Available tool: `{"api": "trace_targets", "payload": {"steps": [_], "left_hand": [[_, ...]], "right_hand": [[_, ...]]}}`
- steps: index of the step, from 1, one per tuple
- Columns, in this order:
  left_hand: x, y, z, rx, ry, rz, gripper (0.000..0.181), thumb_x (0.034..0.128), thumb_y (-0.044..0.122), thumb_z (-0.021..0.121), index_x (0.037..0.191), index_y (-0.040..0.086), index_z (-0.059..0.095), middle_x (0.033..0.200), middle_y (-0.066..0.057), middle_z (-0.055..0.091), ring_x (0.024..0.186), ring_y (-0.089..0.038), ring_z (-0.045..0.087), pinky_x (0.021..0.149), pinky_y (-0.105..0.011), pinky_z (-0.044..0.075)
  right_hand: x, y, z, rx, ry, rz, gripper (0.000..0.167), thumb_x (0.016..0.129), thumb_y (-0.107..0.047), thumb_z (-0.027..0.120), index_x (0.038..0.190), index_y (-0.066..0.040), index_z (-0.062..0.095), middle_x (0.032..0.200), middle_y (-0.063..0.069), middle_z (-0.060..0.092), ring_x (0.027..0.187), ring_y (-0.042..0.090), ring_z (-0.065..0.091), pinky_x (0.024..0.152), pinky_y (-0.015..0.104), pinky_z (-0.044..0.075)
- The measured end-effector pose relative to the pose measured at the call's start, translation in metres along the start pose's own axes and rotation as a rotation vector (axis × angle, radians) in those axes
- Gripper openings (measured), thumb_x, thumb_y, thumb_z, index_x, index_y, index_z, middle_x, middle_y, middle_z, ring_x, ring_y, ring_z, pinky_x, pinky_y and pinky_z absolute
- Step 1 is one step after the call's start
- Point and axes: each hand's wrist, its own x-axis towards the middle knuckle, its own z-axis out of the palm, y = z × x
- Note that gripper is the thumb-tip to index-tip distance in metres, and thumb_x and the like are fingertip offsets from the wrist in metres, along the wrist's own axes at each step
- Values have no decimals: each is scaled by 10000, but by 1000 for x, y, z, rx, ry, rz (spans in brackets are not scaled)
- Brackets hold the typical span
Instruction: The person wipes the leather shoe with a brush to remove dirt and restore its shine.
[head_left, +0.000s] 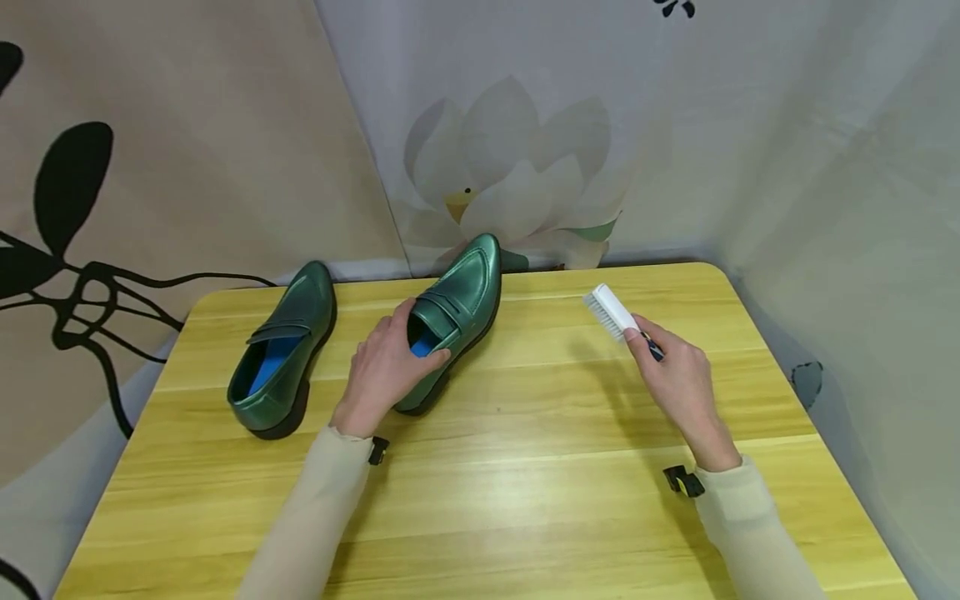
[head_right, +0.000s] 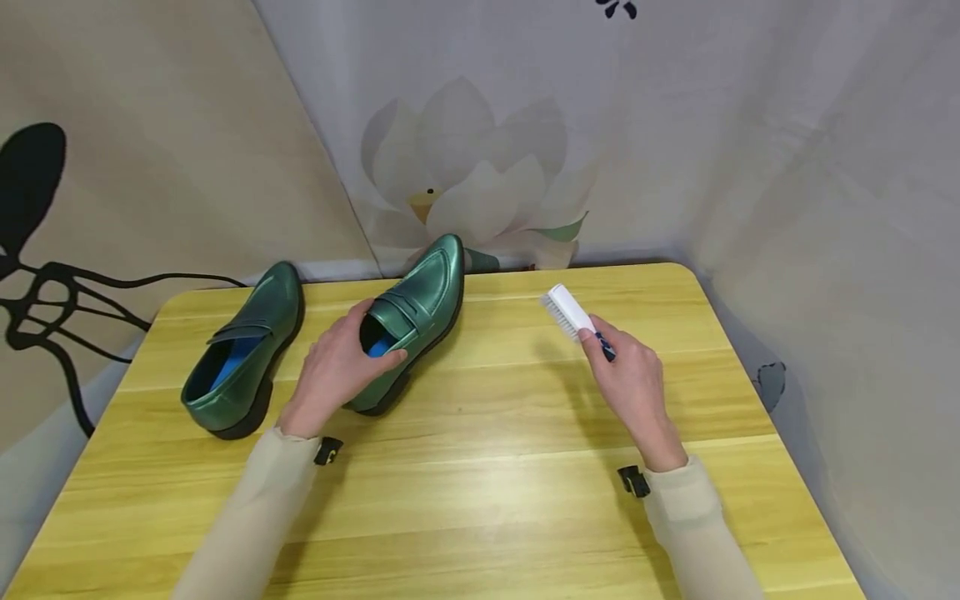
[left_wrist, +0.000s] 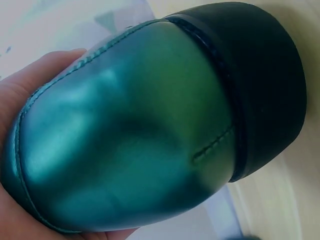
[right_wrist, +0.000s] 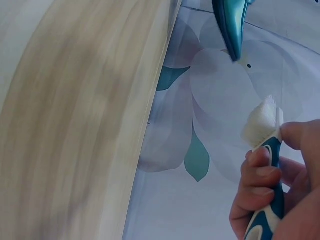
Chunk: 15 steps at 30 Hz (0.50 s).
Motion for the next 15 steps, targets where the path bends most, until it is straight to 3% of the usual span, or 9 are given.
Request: {"api": "trace_targets", "payload": {"steps": [9, 15], "left_hand": [[-8, -45, -23, -4, 47, -113, 948, 901, 500, 754, 1614, 66, 305, 1456, -296, 502, 1216, -479, 531, 961, -678, 423], [-7, -58, -32, 6, 34, -192, 970, 931, 491, 721, 1623, 15, 234, 1493, -351, 433, 1281, -562, 465, 1009, -749, 370]], "right_hand": [[0, -3, 0, 6, 6, -23, 458, 1069, -392, 579, 1394, -80, 665, 1145, 218, 739, 696, 280, 635, 516, 317, 419], [2, -4, 1, 8, 14, -34, 456, 1070, -390, 579, 1393, -81, 666, 1158, 213, 738, 710, 282, 642, 520, 328, 424]]}}
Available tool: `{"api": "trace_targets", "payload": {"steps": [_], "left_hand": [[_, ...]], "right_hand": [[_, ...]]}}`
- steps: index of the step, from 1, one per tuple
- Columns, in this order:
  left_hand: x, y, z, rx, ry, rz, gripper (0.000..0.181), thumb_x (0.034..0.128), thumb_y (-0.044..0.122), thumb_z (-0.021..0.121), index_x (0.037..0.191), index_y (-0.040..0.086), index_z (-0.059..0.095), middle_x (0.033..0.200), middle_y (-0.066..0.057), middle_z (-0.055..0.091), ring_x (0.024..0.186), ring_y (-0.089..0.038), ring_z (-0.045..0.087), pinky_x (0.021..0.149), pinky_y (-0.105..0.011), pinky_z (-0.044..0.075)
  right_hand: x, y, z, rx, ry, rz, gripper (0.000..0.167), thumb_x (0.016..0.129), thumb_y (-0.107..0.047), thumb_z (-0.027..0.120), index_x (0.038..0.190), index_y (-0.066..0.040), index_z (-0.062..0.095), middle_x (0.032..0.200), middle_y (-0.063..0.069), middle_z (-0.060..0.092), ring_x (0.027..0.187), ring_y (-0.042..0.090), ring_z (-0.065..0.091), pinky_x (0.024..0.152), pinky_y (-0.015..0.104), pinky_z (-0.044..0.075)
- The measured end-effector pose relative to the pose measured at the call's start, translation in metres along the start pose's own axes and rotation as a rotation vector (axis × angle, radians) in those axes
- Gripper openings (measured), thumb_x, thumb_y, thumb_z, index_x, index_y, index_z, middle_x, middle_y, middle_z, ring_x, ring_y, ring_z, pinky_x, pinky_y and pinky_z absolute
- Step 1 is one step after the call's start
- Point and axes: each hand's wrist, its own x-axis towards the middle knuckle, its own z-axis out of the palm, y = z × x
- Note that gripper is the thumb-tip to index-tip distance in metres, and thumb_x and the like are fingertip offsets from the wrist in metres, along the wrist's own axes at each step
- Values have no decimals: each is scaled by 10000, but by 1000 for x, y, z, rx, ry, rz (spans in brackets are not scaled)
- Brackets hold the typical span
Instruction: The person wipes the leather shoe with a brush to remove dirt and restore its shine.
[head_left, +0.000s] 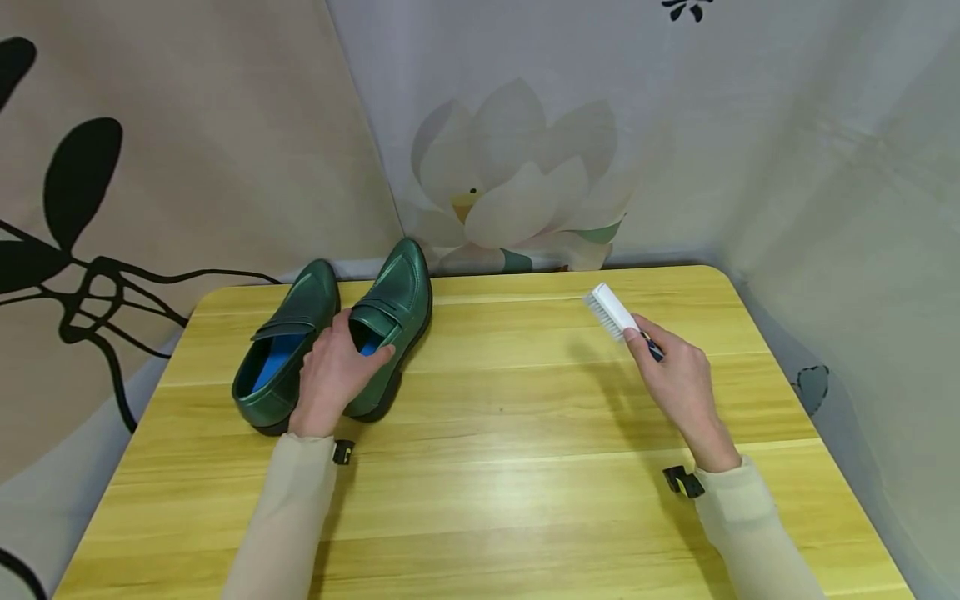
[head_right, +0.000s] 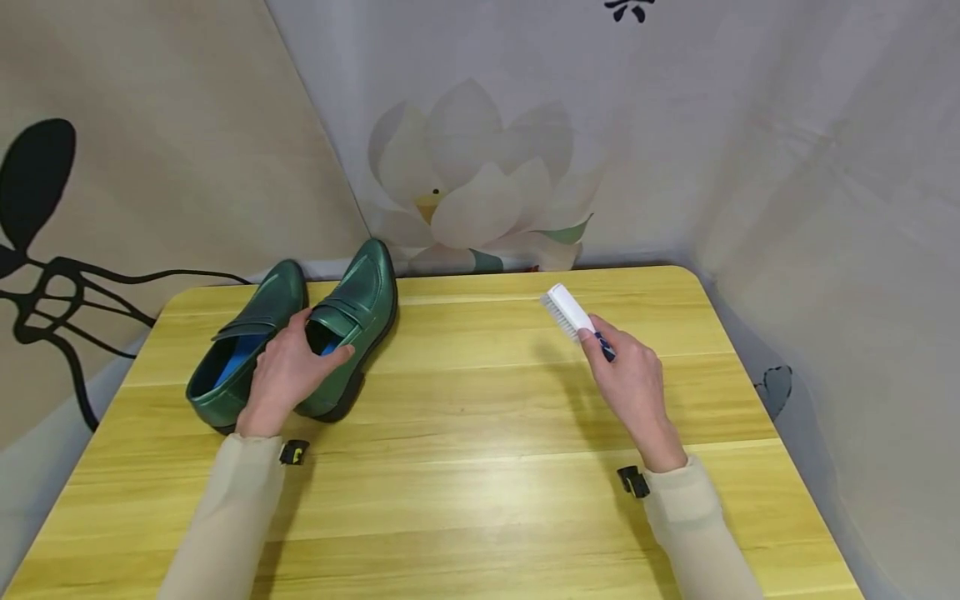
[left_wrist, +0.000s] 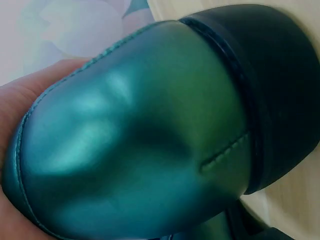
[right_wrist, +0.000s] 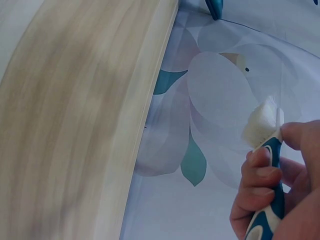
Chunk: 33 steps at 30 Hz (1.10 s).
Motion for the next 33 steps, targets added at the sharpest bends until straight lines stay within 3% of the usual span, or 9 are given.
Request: {"api": "trace_targets", "payload": {"steps": [7, 20, 23, 26, 29, 31, 33], "left_hand": [[5, -5, -3, 31, -10, -44, 942, 967, 467, 675, 1586, -73, 212, 1453, -414, 414, 1231, -641, 456, 994, -748, 391], [17, 0, -3, 152, -106, -109, 934, 991, 458, 631, 1503, -189, 193, 1363, -488, 380, 1176, -656, 476, 982, -733, 409], [17, 1, -4, 165, -132, -108, 1008, 978, 529, 629, 1528, -179, 168, 1389, -484, 366, 1186, -652, 472, 991, -734, 399], [13, 1, -7, 196, -151, -71, 1096, 964, 635, 594, 1560, -163, 136, 1435, -469, 344, 1215, -640, 453, 993, -739, 390], [9, 0, -11, 224, -81, 51, 1068, 966, 646, 600, 1562, -148, 206, 1450, -430, 372, 1244, -607, 448, 992, -728, 398], [9, -4, -13, 205, 53, 168, 951, 986, 554, 641, 1545, -135, 297, 1484, -394, 378, 1309, -573, 421, 1040, -699, 385], [9, -9, -15, 179, 234, 286, 786, 990, 426, 694, 1489, -117, 420, 1507, -351, 391, 1392, -534, 375, 1115, -656, 343]], "right_hand": [[0, -1, 1, 4, -15, -3, 476, 1073, -407, 565, 1400, -73, 659, 1162, 224, 733, 721, 289, 646, 520, 326, 427], [0, -1, 2, 1, -17, -6, 466, 1073, -405, 565, 1394, -83, 666, 1147, 213, 740, 693, 276, 629, 509, 330, 428], [0, 0, 3, -1, -13, -4, 466, 1071, -408, 567, 1389, -84, 670, 1143, 211, 742, 696, 280, 631, 520, 339, 432], [1, -1, 3, -3, -13, -4, 464, 1070, -410, 569, 1388, -88, 672, 1145, 209, 742, 714, 290, 645, 532, 346, 440], [1, -1, 3, -2, -17, -3, 467, 1070, -413, 566, 1391, -91, 671, 1157, 207, 740, 733, 295, 653, 539, 346, 443], [0, -1, 3, -2, -18, -3, 469, 1070, -415, 567, 1391, -89, 671, 1163, 206, 739, 734, 296, 652, 537, 346, 441], [0, -1, 2, -2, -20, -2, 471, 1069, -417, 567, 1391, -89, 671, 1164, 205, 739, 733, 295, 648, 537, 346, 439]]}}
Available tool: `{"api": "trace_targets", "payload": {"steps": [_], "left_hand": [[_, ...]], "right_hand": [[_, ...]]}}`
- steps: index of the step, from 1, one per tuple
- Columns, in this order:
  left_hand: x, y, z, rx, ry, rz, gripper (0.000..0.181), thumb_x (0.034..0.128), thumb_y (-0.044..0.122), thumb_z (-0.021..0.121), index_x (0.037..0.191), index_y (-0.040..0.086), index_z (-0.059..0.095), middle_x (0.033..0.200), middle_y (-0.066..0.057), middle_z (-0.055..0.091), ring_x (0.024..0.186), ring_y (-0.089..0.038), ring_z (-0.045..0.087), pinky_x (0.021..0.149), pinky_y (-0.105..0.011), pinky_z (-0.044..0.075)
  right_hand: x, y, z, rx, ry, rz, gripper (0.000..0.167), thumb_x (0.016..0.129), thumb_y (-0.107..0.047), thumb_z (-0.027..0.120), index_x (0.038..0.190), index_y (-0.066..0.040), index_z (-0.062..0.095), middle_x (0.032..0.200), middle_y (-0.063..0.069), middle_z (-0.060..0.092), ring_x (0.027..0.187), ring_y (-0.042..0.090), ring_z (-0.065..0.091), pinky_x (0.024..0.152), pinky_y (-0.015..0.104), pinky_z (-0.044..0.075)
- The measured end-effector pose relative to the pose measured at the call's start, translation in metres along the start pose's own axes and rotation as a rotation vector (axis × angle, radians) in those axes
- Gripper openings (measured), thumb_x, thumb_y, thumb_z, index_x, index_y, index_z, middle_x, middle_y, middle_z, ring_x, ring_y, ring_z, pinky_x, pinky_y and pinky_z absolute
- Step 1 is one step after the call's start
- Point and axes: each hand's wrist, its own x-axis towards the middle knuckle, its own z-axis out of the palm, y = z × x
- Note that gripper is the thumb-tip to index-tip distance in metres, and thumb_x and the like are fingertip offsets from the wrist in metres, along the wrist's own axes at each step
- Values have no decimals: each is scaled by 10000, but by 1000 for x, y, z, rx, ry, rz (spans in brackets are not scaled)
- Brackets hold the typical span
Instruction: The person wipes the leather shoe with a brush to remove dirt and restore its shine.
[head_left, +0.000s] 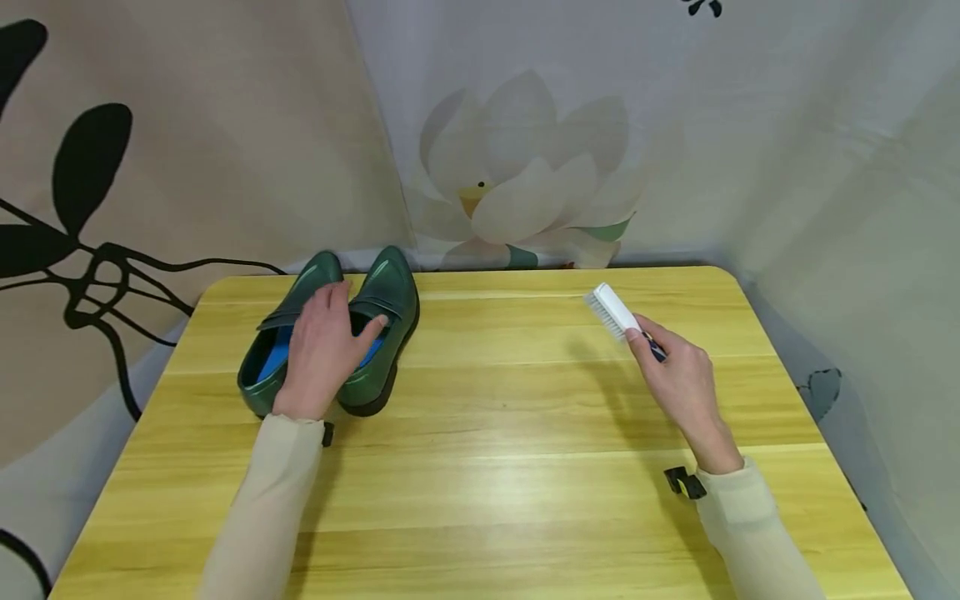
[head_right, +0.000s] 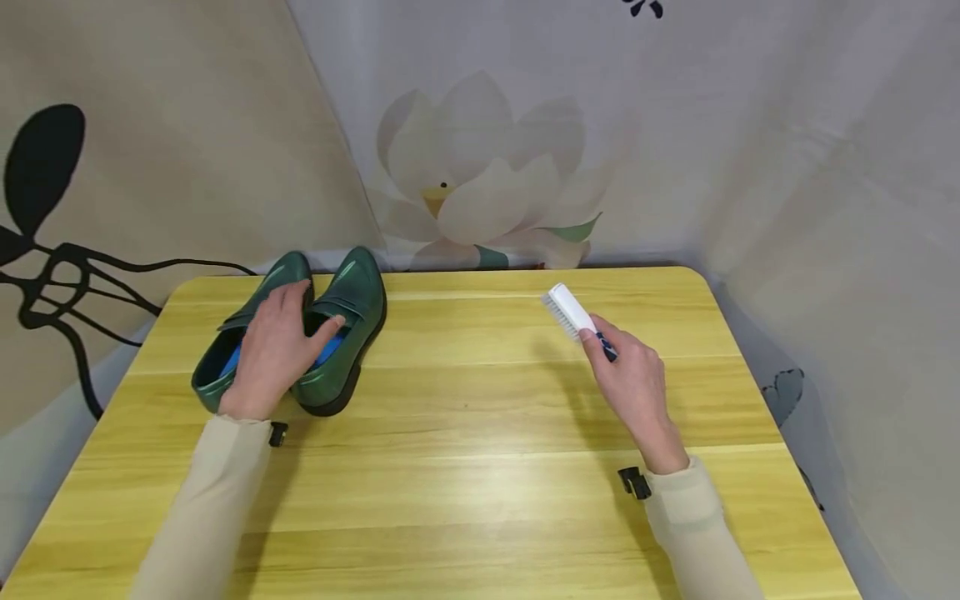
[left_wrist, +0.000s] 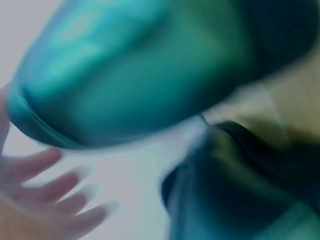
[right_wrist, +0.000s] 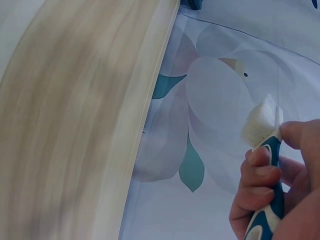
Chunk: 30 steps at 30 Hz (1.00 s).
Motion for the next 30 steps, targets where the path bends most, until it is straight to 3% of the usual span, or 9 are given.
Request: {"api": "trace_targets", "payload": {"steps": [3, 4, 6, 8, 12, 16, 21, 26, 30], "left_hand": [[1, -13, -2, 4, 238, 84, 618, 979, 286, 720, 1418, -98, 517, 1561, -306, 360, 1512, -485, 230, 1213, -619, 196], [1, -19, -4, 15, 276, 86, 600, 972, 268, 721, 1409, -95, 526, 1577, -298, 340, 1535, -478, 177, 1222, -626, 152], [0, -29, -8, 53, 275, 55, 627, 972, 282, 711, 1430, -91, 504, 1597, -299, 306, 1548, -481, 119, 1216, -660, 97], [-1, -39, -11, 100, 219, 2, 685, 974, 323, 700, 1459, -99, 464, 1602, -325, 272, 1540, -515, 91, 1190, -712, 64], [-8, -57, -15, 193, 47, -125, 860, 968, 436, 682, 1523, -127, 344, 1614, -393, 162, 1514, -581, 17, 1136, -786, 18], [-12, -71, -13, 240, -71, -181, 1024, 933, 541, 693, 1538, -164, 262, 1580, -459, 134, 1469, -654, 30, 1076, -847, 50], [-7, -81, -17, 211, -239, -259, 1147, 923, 633, 655, 1530, -208, 164, 1478, -550, 189, 1343, -762, 172, 982, -885, 195], [-2, -87, -27, 141, -448, -355, 1165, 956, 636, 590, 1517, -231, 52, 1386, -574, 276, 1189, -736, 368, 928, -789, 372], [0, -89, -30, 114, -495, -361, 1125, 956, 628, 589, 1496, -235, 110, 1351, -549, 342, 1143, -698, 423, 926, -751, 400]], "right_hand": [[-1, 0, -1, 3, -2, -1, 463, 1069, -409, 571, 1390, -91, 671, 1155, 207, 740, 728, 294, 646, 537, 347, 439], [-2, 1, -1, 4, -3, 0, 458, 1069, -404, 574, 1390, -92, 672, 1154, 209, 740, 731, 296, 649, 540, 347, 441], [-2, 0, -2, 7, -1, 0, 450, 1068, -394, 581, 1389, -92, 673, 1154, 214, 739, 743, 303, 660, 547, 346, 443], [-3, 0, -3, 9, 2, 2, 444, 1066, -385, 587, 1387, -91, 674, 1157, 222, 737, 760, 312, 671, 553, 342, 442], [-4, 0, -4, 7, -6, 6, 450, 1067, -387, 585, 1392, -87, 669, 1170, 231, 730, 779, 322, 680, 555, 339, 445], [-5, 1, -4, 6, -7, 12, 450, 1066, -386, 586, 1389, -85, 671, 1167, 226, 732, 773, 311, 673, 559, 343, 445], [-7, 3, -4, 3, 1, 3, 442, 1065, -373, 592, 1382, -76, 674, 1166, 229, 733, 761, 311, 673, 563, 356, 453], [-8, 4, -3, 8, -3, 8, 446, 1067, -379, 585, 1384, -77, 673, 1182, 232, 727, 770, 313, 672, 568, 353, 454], [-8, 5, -3, 3, -3, 6, 457, 1070, -389, 577, 1388, -75, 669, 1188, 227, 726, 773, 311, 674, 566, 354, 462]]}}
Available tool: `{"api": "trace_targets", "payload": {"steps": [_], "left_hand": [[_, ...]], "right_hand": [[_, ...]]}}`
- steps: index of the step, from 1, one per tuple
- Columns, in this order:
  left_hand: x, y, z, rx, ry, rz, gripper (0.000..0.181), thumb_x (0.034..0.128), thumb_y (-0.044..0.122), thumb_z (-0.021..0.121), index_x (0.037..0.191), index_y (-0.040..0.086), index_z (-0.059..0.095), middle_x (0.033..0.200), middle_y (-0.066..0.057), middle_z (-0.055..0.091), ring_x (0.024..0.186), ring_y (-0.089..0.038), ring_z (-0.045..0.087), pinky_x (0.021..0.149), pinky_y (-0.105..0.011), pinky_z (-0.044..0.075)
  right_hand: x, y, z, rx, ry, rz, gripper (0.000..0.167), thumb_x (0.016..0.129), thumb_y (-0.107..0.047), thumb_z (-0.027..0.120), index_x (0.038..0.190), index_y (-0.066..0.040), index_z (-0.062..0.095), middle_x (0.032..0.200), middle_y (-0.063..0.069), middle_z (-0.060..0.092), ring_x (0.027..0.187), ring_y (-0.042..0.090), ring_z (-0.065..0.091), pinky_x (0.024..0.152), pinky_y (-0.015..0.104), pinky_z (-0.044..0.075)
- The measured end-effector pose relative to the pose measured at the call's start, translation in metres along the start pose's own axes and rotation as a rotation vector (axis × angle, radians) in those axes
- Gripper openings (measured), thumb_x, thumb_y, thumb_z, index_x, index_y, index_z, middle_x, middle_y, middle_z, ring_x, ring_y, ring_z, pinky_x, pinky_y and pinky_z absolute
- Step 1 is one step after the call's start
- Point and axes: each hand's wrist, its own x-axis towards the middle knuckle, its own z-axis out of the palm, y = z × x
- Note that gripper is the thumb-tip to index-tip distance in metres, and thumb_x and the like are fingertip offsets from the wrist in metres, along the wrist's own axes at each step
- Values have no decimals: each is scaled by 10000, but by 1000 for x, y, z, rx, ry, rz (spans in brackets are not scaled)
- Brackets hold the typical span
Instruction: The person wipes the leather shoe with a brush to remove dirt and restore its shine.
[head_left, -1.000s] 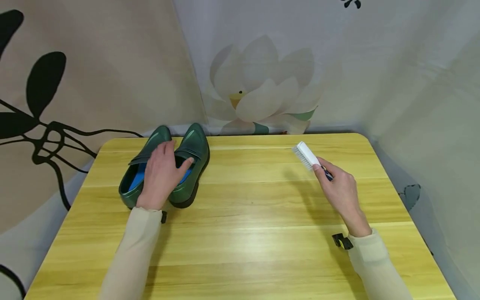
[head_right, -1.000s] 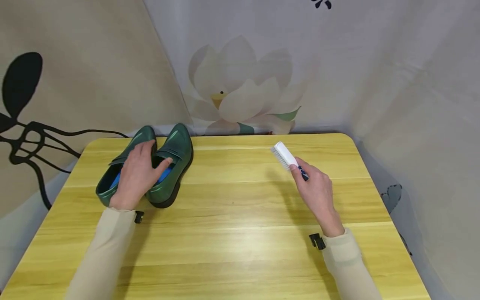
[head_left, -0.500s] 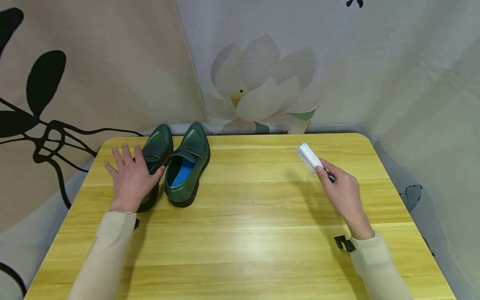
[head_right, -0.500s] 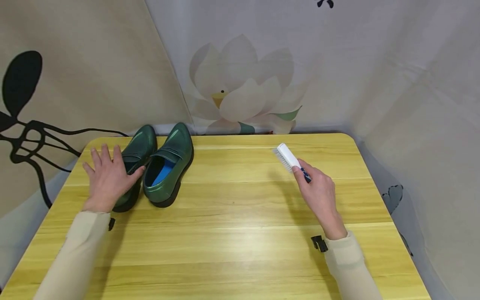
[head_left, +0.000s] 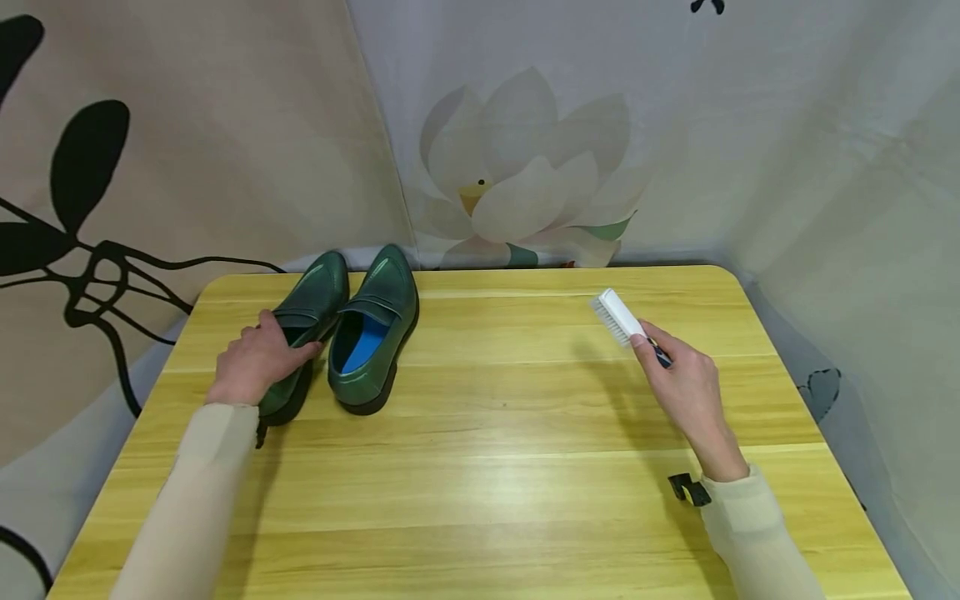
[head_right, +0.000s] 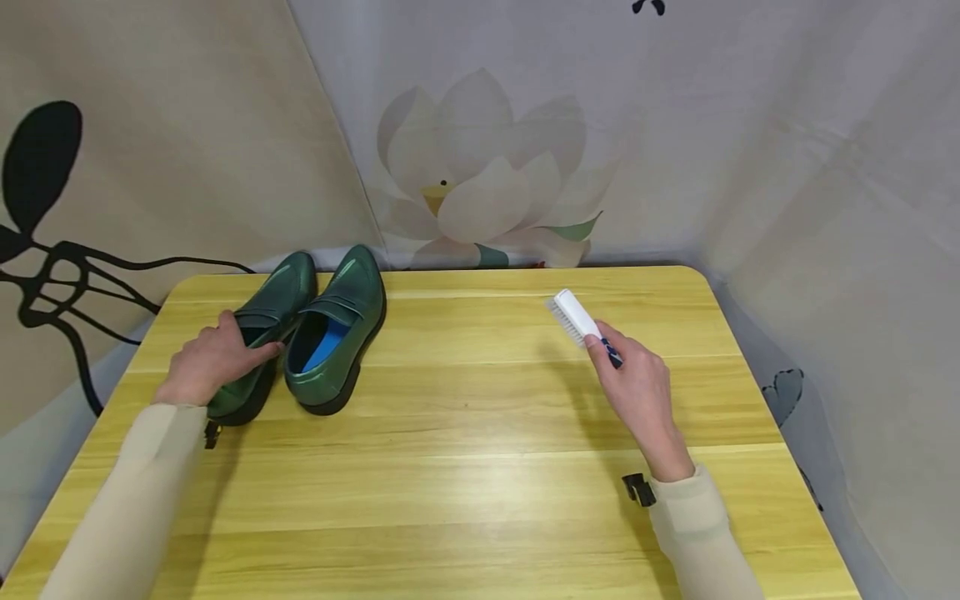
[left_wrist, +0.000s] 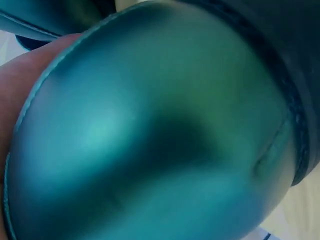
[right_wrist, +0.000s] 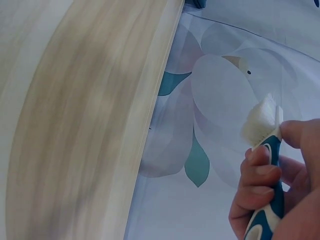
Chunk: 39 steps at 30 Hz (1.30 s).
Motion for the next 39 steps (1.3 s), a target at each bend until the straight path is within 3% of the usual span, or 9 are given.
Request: {"api": "trace_targets", "payload": {"steps": [7, 12, 16, 22, 28, 34, 39], "left_hand": [[-4, -8, -1, -60, 34, 19, 1076, 951, 609, 613, 1543, -163, 154, 1346, -492, 385, 1074, -633, 477, 834, -721, 434], [-11, -16, -8, -130, 145, 14, 1092, 940, 640, 618, 1596, -89, 137, 1376, -466, 415, 1103, -614, 491, 810, -726, 424], [-21, -12, -25, -167, 257, 31, 1071, 948, 618, 623, 1622, -46, 122, 1402, -454, 411, 1154, -598, 482, 822, -727, 428], [-38, 9, -52, -219, 375, 93, 1038, 950, 593, 637, 1632, -17, 146, 1414, -420, 448, 1116, -578, 509, 812, -703, 426], [-47, 33, -61, -309, 387, 133, 1063, 923, 636, 654, 1658, 66, 140, 1488, -375, 423, 1185, -565, 476, 893, -709, 365], [-58, 61, -68, -372, 394, 169, 1059, 891, 652, 691, 1671, 171, 160, 1494, -314, 456, 1191, -512, 502, 875, -654, 432], [-68, 83, -75, -452, 374, 228, 1053, 884, 621, 724, 1677, 232, 151, 1566, -255, 411, 1253, -483, 490, 924, -665, 450]], "right_hand": [[-1, 1, 1, -3, -10, -1, 462, 1071, -396, 571, 1385, -73, 671, 1172, 229, 730, 751, 302, 655, 558, 350, 453], [0, -2, -1, 0, -7, -4, 451, 1069, -386, 579, 1386, -79, 672, 1160, 224, 734, 736, 292, 646, 556, 341, 440], [1, -3, -3, 4, -1, -13, 441, 1066, -371, 591, 1384, -76, 673, 1158, 229, 734, 740, 293, 655, 553, 330, 436], [1, -3, -2, 6, 7, -19, 435, 1065, -364, 597, 1382, -78, 675, 1169, 225, 732, 753, 305, 671, 556, 337, 445], [-1, -2, -2, 12, 19, -27, 429, 1064, -350, 602, 1382, -71, 673, 1180, 230, 728, 764, 315, 684, 557, 336, 455], [-2, -2, -4, 25, 38, -23, 419, 1060, -333, 613, 1375, -65, 677, 1186, 239, 723, 772, 317, 678, 548, 304, 453], [-3, -3, -9, 50, 77, -24, 402, 1053, -309, 631, 1370, -67, 681, 1193, 243, 720, 840, 339, 706, 580, 188, 443]]}}
